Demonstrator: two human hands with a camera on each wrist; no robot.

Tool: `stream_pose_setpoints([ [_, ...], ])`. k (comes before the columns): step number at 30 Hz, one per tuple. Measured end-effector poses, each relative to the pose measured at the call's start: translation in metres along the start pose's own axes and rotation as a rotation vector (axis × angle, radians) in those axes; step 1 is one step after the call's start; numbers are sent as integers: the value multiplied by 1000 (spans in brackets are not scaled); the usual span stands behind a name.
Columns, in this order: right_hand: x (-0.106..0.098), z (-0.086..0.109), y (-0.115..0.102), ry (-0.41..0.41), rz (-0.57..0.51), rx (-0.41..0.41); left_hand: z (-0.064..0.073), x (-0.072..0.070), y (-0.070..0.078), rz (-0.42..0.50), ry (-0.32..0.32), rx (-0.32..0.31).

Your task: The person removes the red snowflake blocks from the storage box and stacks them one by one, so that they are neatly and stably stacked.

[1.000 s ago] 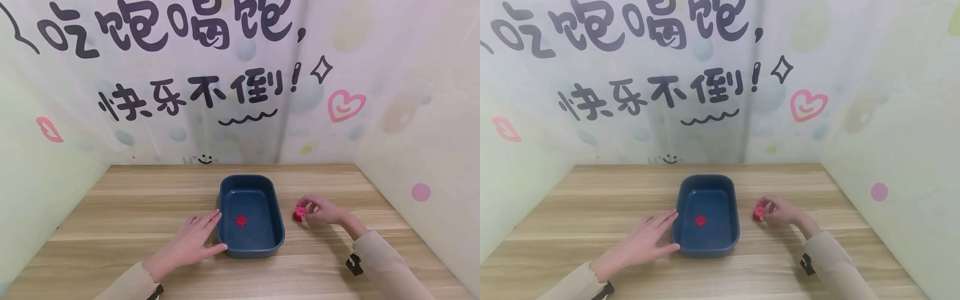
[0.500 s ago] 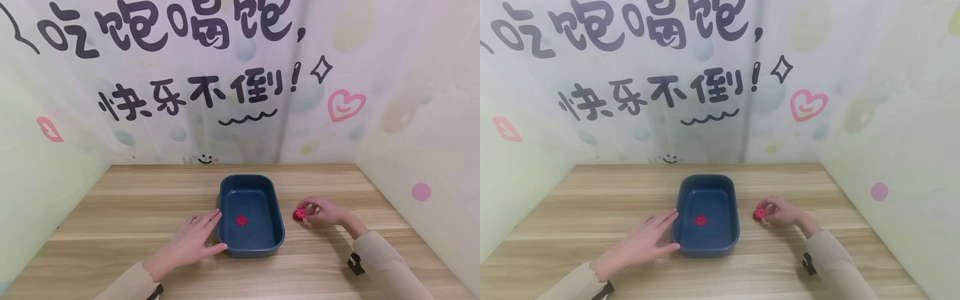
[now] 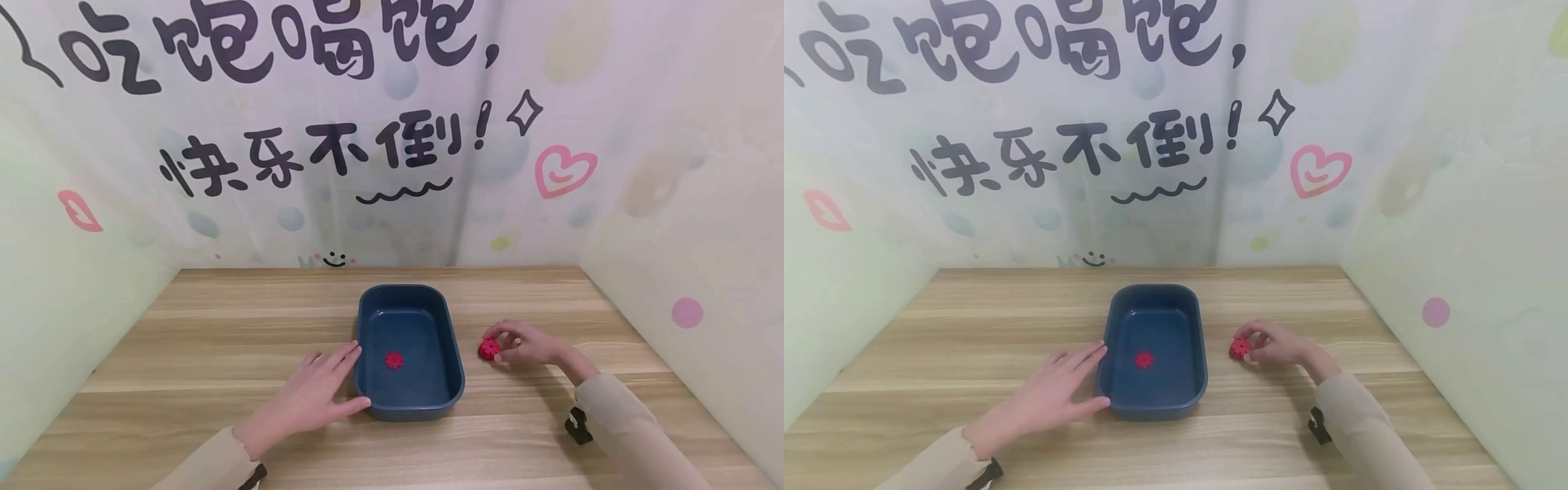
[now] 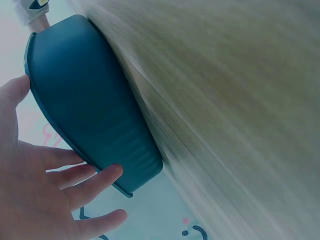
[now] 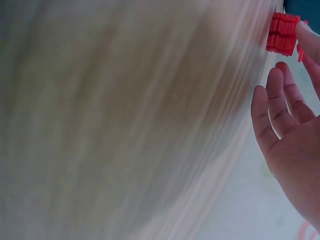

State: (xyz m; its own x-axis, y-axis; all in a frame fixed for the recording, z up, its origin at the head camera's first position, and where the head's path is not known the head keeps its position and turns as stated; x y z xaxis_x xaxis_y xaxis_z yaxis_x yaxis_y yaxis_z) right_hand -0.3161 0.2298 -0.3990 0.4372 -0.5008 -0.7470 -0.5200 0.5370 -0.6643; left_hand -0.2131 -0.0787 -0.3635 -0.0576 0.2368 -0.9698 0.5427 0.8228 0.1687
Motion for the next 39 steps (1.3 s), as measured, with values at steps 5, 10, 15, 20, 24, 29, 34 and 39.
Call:
stream_pose_setpoints([
  [5,-1,2,-13,-11,-34,-5,0,0,0,-2,4,1],
  [10,-1,0,-25,-12,-23,-48,-1,0,0,-6,3,0],
  [15,1,-2,-19,-35,-15,-33,-1,0,-1,-11,-9,-9],
  [20,0,-4,-6,-66,-17,10,-1,0,-1,-9,-15,-11],
  [24,0,-4,-5,-86,-19,17,-1,0,-1,-4,-17,-11],
  [29,0,-5,-4,-96,-9,21,0,-1,0,-7,-9,-3],
  [34,1,-6,-4,-98,-8,24,0,0,0,-9,-11,-1],
  [39,1,-6,-2,-102,0,30,-1,-1,0,-4,-11,-2],
])
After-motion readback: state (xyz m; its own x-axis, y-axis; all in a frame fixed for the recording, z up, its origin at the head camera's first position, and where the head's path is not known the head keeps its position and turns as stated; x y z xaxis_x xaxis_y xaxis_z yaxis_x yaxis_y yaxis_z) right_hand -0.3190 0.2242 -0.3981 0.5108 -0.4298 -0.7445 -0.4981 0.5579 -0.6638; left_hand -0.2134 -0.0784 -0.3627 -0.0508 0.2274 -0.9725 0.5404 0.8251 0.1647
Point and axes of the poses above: each hand's wrist, its own z-axis away from the middle knuckle, its own x-axis out of the palm, y = z × x, the point moved 8 cm from there along -z, towards the middle knuckle, and after that the axes turned 3 degrees about -x, right-handed, at the moved point
